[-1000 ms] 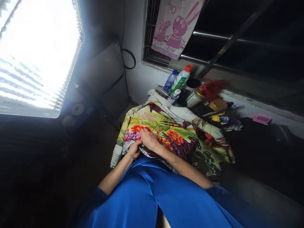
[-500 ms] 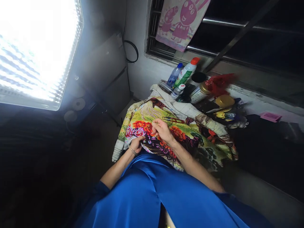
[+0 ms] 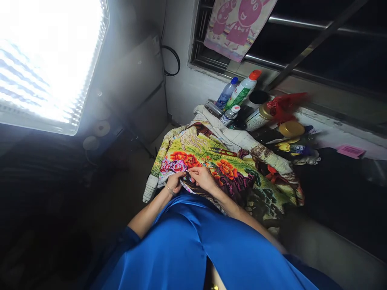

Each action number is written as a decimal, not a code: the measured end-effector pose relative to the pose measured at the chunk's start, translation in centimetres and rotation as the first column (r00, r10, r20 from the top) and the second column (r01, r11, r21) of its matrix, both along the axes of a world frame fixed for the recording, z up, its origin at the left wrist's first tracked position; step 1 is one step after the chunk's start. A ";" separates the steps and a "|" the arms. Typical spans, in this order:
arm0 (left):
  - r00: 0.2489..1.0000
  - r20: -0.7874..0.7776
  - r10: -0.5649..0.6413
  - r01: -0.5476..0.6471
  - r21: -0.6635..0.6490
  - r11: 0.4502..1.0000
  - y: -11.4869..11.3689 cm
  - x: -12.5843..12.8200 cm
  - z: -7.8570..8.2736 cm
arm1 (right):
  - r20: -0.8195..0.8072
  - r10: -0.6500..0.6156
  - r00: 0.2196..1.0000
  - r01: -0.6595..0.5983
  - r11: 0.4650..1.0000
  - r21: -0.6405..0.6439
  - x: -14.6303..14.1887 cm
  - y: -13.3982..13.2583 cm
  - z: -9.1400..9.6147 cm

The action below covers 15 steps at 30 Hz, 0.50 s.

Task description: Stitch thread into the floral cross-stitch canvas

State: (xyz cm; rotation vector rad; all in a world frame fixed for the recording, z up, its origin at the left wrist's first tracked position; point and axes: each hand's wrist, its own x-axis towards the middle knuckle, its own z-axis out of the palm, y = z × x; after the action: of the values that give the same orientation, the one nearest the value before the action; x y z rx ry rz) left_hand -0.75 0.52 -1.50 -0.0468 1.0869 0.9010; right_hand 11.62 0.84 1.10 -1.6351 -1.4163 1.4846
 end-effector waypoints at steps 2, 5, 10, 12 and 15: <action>1.000 -0.015 -0.004 0.004 -0.004 1.000 0.0 -0.1 -0.1 | 0.034 0.007 0.999 -0.008 0.999 0.034 -0.1 0.0 0.1; 1.000 -0.025 -0.012 0.011 -0.014 1.000 0.1 -0.1 -0.3 | 0.067 0.010 0.998 -0.013 0.999 0.052 -0.2 0.0 0.2; 1.000 -0.029 -0.004 0.003 -0.012 1.000 0.1 -0.1 -0.5 | 0.124 0.005 0.992 -0.013 0.998 0.062 -0.4 0.1 0.3; 1.000 -0.030 -0.004 0.003 -0.017 1.000 0.1 -0.1 -0.4 | 0.159 0.007 0.987 -0.017 0.998 0.061 -0.5 0.2 0.5; 1.000 -0.022 -0.014 0.014 -0.023 1.000 0.1 -0.1 -0.2 | 0.218 0.013 0.976 -0.029 0.997 0.069 -0.8 0.1 0.7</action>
State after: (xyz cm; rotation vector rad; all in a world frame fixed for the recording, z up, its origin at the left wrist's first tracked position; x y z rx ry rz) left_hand -0.87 0.61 -1.67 -0.0479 1.1166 0.8783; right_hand 10.80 0.96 1.84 -1.7870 -1.5886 1.2807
